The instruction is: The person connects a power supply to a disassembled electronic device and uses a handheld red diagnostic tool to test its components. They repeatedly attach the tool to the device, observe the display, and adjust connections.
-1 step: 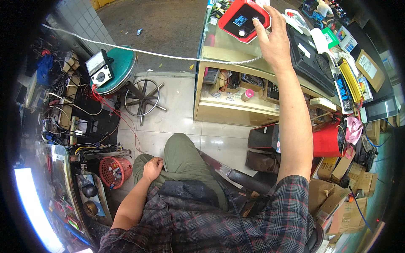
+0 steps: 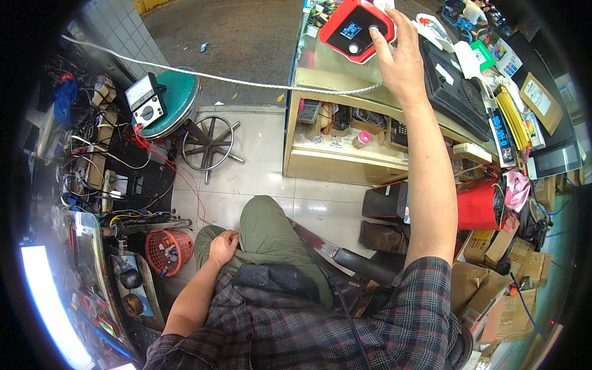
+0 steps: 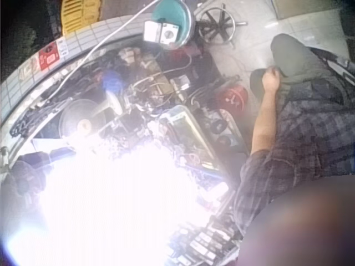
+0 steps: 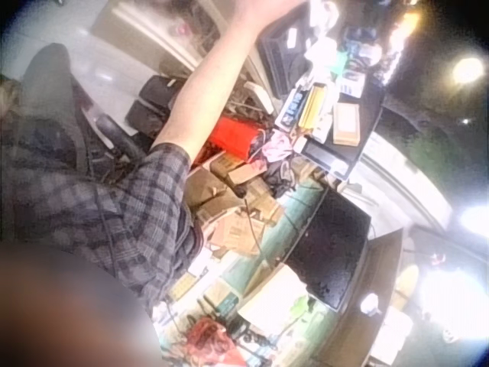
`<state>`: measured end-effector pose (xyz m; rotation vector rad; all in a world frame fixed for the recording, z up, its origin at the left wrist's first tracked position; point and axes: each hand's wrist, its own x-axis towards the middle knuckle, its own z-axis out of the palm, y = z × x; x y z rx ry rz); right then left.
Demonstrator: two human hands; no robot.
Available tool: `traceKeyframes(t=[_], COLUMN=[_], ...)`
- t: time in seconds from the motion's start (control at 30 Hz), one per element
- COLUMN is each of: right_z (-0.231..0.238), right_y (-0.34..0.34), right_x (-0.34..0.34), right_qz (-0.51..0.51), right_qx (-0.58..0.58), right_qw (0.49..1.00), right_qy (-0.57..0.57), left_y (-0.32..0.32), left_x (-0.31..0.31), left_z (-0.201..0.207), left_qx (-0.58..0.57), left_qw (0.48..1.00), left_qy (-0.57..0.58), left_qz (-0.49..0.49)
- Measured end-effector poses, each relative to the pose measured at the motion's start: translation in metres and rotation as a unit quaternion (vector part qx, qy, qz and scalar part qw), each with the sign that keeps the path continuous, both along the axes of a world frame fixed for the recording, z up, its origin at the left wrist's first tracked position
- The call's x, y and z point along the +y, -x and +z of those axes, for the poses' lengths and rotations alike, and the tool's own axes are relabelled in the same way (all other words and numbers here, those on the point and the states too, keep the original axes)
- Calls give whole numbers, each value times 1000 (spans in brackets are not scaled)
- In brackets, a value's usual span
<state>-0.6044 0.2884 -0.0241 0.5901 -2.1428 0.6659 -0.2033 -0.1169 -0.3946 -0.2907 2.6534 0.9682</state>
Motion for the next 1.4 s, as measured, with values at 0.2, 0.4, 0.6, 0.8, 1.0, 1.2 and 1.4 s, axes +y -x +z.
traceKeyframes(t=[0.2,0.4,0.6,0.8,1.0,1.2,1.4], right_z=[-2,2,1,0,-3,-9,-10], right_y=[-1,-4,-4,-1,-5,-15,-15], right_x=[1,-3,-1,0,-4,-14,-16], right_qz=[-5,-14,-22,-19,-25,-83,-105], right_qx=[-2,-22,-15,-23,9,-6,-9], right_qw=[1000,1000,1000,1000,998,992,990], right_qy=[0,8,-10,-4,-60,-92,-93], left_y=[0,-1,-3,-5,-3,-4,-4], left_x=[-1,-1,-4,-4,-4,-5,-6], left_z=[-2,-4,-11,-11,-5,-6,-8], left_qx=[-3,-12,-13,31,3,14,19], left_qw=[1000,1000,1000,999,1000,1000,1000], left_qy=[-3,3,-8,5,-18,-12,-9], left_qz=[-1,-2,5,-5,3,3,-2])
